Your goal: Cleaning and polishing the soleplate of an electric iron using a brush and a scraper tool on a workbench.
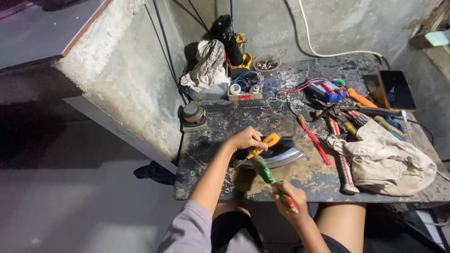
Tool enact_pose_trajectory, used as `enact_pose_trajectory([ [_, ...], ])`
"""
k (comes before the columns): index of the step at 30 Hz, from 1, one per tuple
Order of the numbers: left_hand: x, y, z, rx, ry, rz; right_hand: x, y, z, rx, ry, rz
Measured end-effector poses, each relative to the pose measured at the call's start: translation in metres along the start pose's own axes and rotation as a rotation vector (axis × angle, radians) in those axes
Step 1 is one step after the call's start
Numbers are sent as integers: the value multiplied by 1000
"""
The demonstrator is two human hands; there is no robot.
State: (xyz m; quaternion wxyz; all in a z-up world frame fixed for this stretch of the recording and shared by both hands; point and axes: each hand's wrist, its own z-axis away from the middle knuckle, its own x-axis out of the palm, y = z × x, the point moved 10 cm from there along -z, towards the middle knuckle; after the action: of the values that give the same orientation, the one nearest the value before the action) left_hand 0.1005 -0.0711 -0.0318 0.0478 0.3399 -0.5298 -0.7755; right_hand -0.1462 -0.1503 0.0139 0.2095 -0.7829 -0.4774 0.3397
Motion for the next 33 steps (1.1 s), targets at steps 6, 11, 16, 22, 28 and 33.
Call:
enact_pose_trajectory([
  [6,-25,0,-2,22,16,108,-85,53,20,410,458,108],
  [11,-39,8,-10,32,31,141,-95,37,16,324,506,110],
  [16,-59,-21,25,137,130,395,-67,37,6,393,340,-19],
  [22,-61,-90,58,384,448,923,-100,21,-14,317,653,-164],
  [28,-26,-117,48,422,539,1108,-64,9,-18,355,427,-35],
  [33,-18,-143,72,373,620,1267,-40,-32,-33,179,327,29],
])
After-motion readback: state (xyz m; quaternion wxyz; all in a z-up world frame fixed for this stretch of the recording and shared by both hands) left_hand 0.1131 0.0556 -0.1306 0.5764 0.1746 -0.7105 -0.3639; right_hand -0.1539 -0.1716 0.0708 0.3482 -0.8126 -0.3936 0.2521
